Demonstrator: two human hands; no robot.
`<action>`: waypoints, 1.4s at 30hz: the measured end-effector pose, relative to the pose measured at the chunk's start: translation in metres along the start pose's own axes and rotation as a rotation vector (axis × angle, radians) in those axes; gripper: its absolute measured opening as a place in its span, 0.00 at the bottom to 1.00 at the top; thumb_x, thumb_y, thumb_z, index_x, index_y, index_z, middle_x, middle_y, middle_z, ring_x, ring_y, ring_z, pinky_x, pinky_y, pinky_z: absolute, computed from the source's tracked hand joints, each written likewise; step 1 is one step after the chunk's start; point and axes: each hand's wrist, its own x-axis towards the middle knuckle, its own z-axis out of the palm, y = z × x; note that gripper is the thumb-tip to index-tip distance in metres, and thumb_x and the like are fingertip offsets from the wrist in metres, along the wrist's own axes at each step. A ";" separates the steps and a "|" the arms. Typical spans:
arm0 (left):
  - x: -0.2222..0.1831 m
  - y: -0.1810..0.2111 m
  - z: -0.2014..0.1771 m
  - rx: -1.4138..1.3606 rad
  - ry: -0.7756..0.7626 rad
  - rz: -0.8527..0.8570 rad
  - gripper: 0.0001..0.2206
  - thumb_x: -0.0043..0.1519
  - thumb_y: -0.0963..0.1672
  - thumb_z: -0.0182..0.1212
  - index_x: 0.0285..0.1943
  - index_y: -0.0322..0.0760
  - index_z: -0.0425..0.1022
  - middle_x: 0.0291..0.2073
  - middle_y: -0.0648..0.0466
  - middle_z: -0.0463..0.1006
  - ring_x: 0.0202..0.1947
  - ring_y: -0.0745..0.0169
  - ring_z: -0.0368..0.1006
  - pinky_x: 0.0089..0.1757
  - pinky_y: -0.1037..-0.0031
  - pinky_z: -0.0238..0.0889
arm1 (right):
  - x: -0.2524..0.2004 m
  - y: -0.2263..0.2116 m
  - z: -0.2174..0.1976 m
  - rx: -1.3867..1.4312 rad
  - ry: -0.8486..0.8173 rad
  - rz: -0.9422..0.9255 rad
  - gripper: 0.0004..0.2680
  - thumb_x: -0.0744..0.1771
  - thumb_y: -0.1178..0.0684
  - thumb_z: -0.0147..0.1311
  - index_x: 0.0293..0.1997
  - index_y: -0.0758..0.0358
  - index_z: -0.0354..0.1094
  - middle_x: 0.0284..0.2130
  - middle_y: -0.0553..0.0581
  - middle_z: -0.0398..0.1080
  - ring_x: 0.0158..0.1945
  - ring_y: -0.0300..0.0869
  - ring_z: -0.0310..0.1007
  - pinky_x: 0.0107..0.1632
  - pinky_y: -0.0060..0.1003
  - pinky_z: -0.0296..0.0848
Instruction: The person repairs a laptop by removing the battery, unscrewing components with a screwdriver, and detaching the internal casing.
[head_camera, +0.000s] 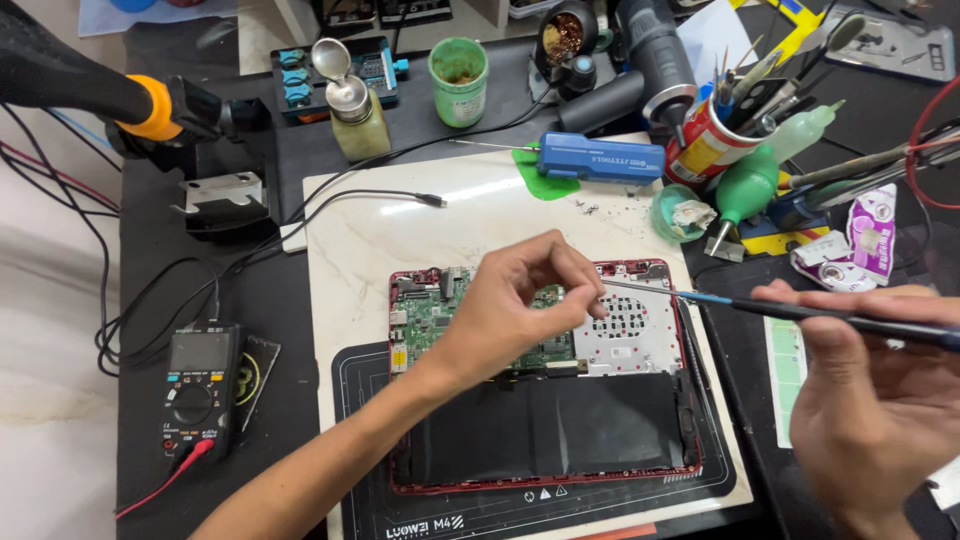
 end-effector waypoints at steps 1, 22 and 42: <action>0.002 0.000 -0.004 -0.019 -0.008 0.001 0.04 0.65 0.38 0.62 0.40 0.33 0.72 0.41 0.51 0.79 0.43 0.67 0.77 0.49 0.72 0.74 | 0.001 0.002 -0.007 0.015 0.006 0.011 0.07 0.77 0.67 0.50 0.58 0.70 0.54 0.45 0.63 0.70 0.52 0.52 0.79 0.66 0.46 0.77; 0.005 0.002 -0.010 0.080 -0.074 0.008 0.04 0.65 0.36 0.62 0.41 0.33 0.71 0.44 0.51 0.80 0.49 0.68 0.75 0.55 0.73 0.70 | -0.007 0.009 -0.034 0.050 0.000 0.000 0.07 0.77 0.68 0.48 0.59 0.69 0.53 0.44 0.64 0.67 0.51 0.53 0.77 0.66 0.48 0.73; -0.008 -0.002 0.005 0.335 -0.091 -0.117 0.04 0.63 0.38 0.61 0.43 0.29 0.72 0.38 0.53 0.78 0.44 0.67 0.75 0.50 0.72 0.70 | 0.031 -0.021 -0.008 0.005 -0.237 0.091 0.09 0.70 0.69 0.52 0.55 0.73 0.58 0.45 0.68 0.72 0.52 0.53 0.79 0.63 0.46 0.80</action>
